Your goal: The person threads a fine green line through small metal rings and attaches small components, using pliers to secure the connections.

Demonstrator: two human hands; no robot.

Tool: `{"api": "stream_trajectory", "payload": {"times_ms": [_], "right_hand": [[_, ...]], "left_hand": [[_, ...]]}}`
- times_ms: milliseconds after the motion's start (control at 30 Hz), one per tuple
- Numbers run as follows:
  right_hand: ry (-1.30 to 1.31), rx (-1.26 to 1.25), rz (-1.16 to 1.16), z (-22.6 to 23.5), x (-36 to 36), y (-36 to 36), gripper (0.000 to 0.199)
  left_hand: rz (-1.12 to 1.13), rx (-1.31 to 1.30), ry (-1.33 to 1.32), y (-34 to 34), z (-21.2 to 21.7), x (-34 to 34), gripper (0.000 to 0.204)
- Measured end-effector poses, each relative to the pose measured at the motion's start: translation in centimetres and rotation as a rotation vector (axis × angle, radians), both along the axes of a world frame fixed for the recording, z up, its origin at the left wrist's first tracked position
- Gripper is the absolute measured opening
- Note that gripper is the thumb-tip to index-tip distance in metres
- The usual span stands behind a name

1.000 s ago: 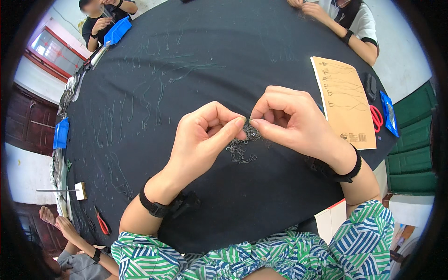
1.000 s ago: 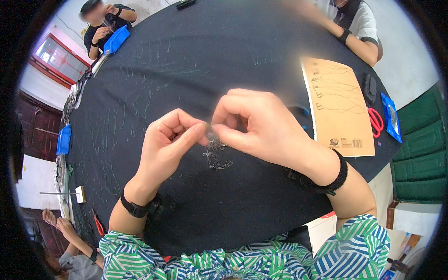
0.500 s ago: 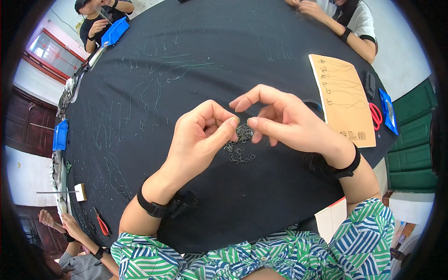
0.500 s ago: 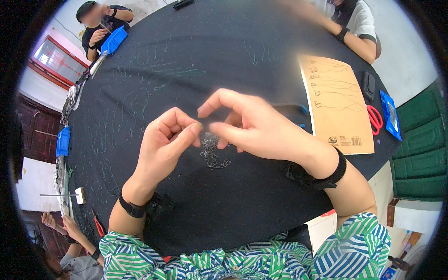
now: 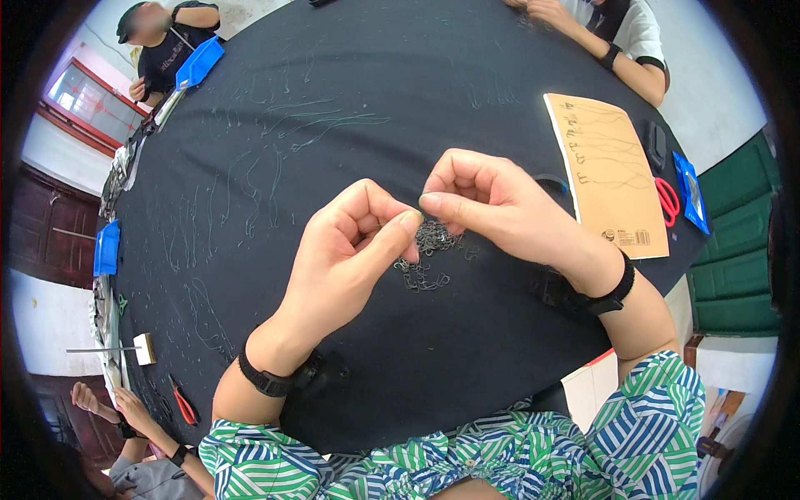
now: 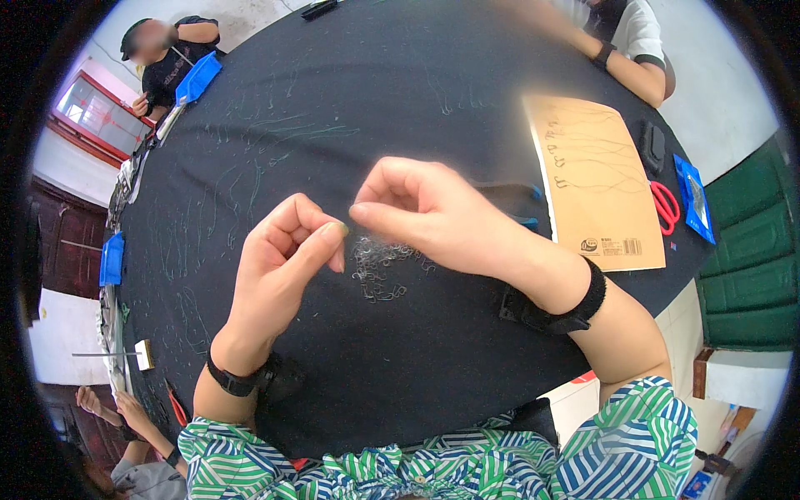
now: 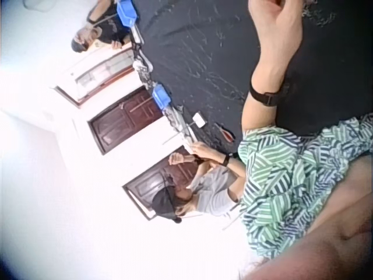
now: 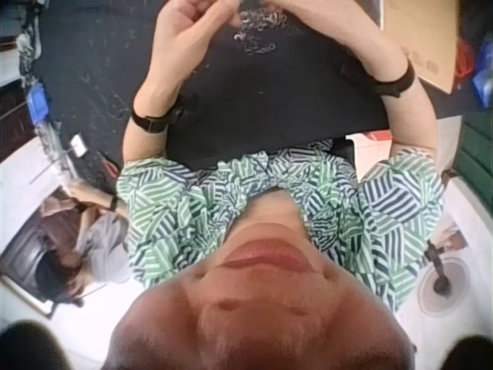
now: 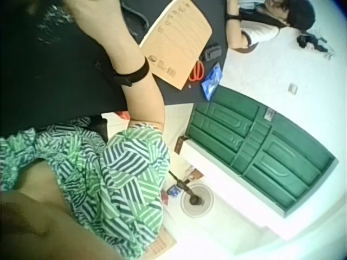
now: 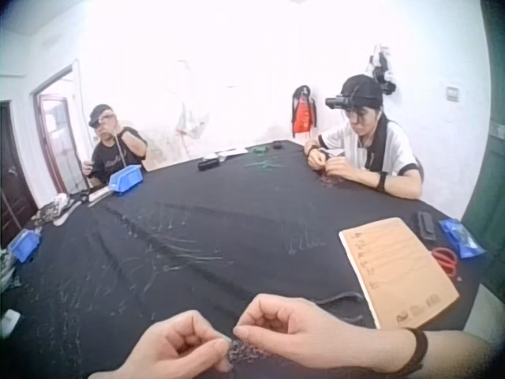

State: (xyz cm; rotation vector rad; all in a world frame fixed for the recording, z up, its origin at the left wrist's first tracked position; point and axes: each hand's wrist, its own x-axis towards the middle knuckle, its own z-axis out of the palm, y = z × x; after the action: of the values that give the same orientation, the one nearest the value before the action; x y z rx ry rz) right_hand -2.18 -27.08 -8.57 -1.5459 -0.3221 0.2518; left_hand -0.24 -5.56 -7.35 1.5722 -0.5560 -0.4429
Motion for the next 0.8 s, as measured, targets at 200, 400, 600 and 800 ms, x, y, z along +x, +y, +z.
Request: {"api": "stream_trajectory", "payload": {"times_ms": [200, 400, 600, 800], "right_hand": [[-0.027, 0.099, 0.042, -0.4, -0.8, 1.2, 0.017], [-0.049, -0.006, -0.009, 0.1, -1.7, 1.6, 0.014], [-0.315, -0.279, -0.146, 2.1, -2.3, 1.2, 0.01], [-0.763, -0.486, -0.248, 2.1, -2.0, 1.0, 0.01]], "left_hand": [[-0.015, -0.141, 0.12, 0.2, 1.0, -0.4, 0.01], [0.066, -0.137, 0.002, 0.3, 0.7, 0.0, 0.008], [0.134, -0.095, -0.137, 0.1, 0.5, -0.1, 0.008], [0.197, 0.067, -0.331, -0.1, 0.7, -0.3, 0.009]]}}
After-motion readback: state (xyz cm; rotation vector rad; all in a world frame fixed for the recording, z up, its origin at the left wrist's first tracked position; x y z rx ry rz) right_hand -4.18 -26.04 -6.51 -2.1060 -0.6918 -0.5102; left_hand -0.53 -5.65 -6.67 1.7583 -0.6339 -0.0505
